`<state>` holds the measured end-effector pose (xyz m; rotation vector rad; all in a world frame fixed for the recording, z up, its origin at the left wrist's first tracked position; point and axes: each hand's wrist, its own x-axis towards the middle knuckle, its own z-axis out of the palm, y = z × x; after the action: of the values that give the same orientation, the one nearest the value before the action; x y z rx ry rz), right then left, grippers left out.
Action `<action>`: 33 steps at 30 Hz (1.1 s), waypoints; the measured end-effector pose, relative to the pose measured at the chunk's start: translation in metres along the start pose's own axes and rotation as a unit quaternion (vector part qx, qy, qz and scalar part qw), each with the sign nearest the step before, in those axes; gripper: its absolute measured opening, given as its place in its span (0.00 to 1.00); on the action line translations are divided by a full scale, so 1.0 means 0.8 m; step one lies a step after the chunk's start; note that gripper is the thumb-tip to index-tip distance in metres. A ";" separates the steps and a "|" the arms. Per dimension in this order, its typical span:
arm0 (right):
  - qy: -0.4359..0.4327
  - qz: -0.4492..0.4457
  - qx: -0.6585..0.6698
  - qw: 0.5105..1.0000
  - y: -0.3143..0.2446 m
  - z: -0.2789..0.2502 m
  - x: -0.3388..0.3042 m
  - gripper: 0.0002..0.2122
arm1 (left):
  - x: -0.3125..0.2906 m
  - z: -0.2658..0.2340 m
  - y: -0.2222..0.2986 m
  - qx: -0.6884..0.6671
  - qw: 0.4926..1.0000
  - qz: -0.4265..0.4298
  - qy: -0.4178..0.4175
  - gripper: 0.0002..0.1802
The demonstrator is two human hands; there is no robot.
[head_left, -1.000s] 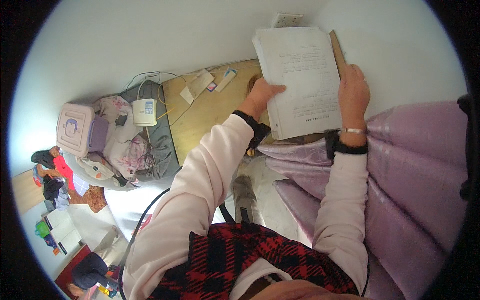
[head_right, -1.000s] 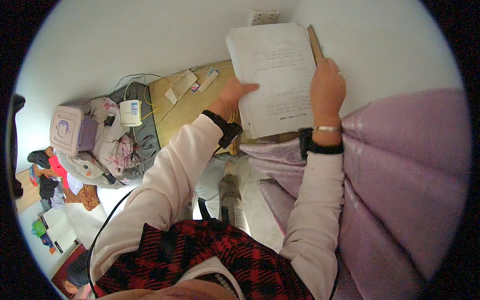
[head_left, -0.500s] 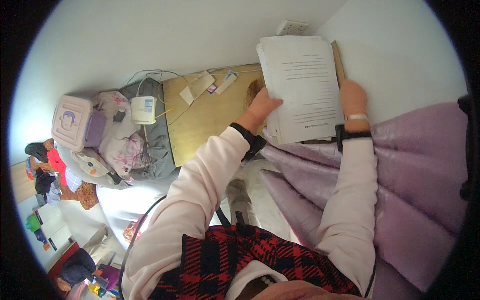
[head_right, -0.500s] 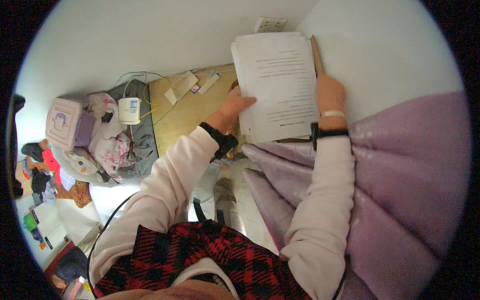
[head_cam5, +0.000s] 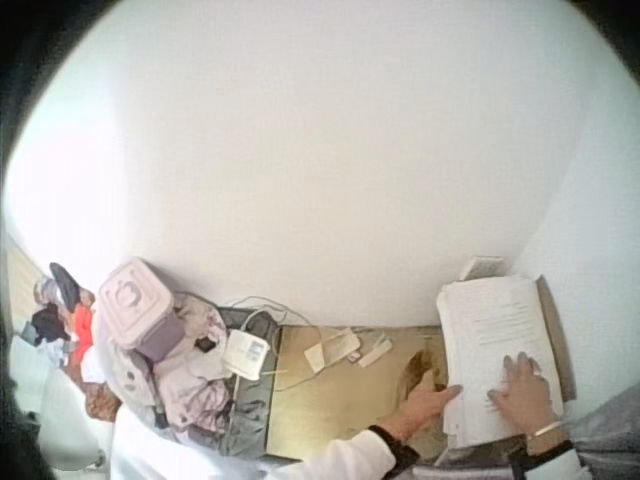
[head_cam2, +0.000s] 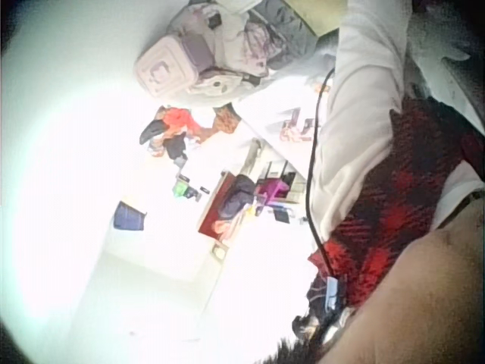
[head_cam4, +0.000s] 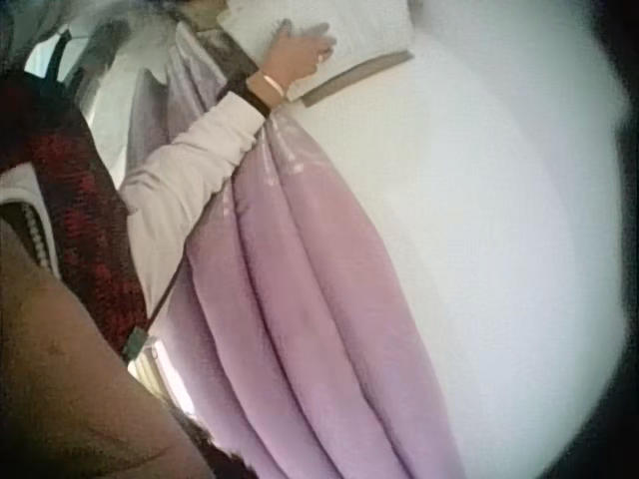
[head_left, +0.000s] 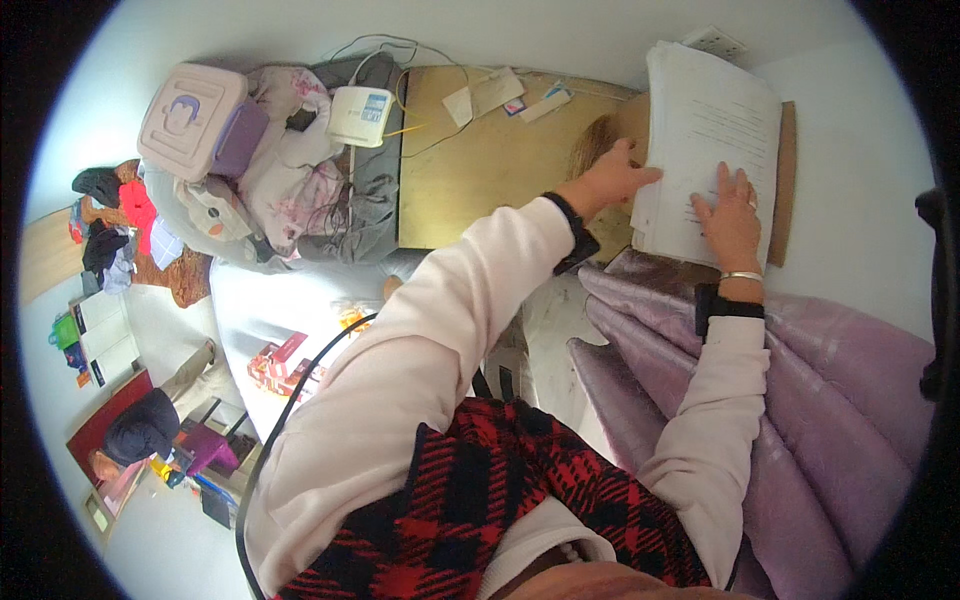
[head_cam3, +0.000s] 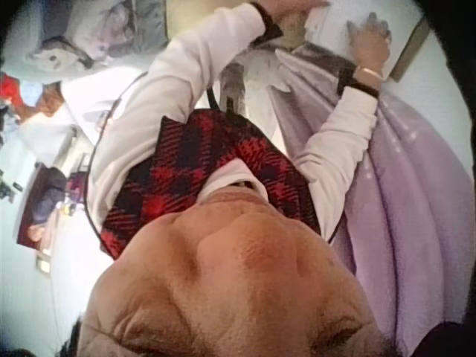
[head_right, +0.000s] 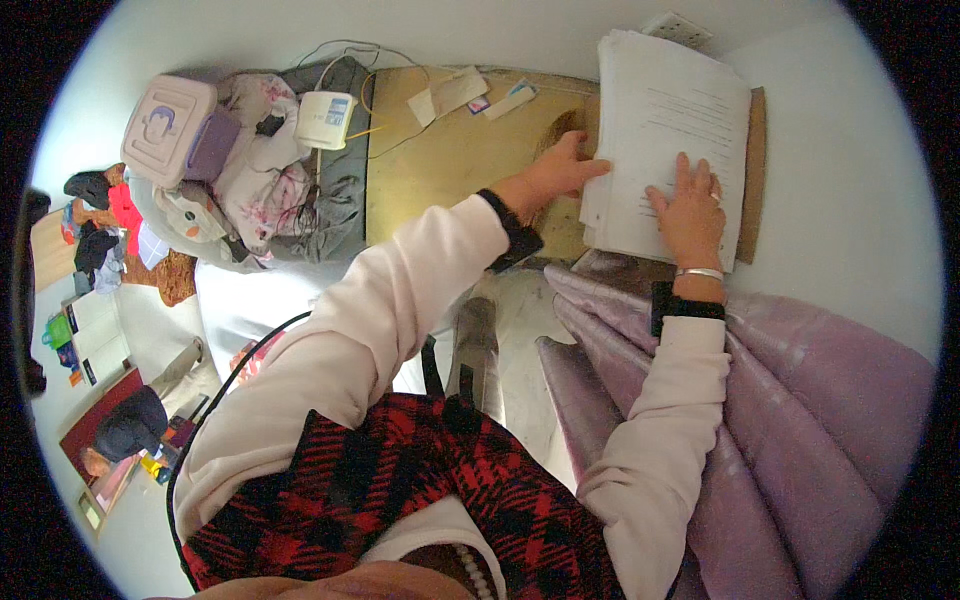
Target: The person organizes items on a cluttered table in a bedroom. They move a box, handle a cable, and sort through papers while holding a broom. The person places items on the bed and rearranges objects on the table.
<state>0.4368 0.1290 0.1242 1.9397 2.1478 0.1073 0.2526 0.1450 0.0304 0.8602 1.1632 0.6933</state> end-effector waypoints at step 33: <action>-0.007 -0.145 0.224 0.964 -0.380 0.257 0.180 0.17 | -0.192 -0.413 -0.232 0.646 0.708 0.217 0.183 0.15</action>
<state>0.1769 0.2144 -0.1597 1.7871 2.5880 -0.4822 -0.1006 -0.0078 -0.1070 2.3271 1.8347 0.3121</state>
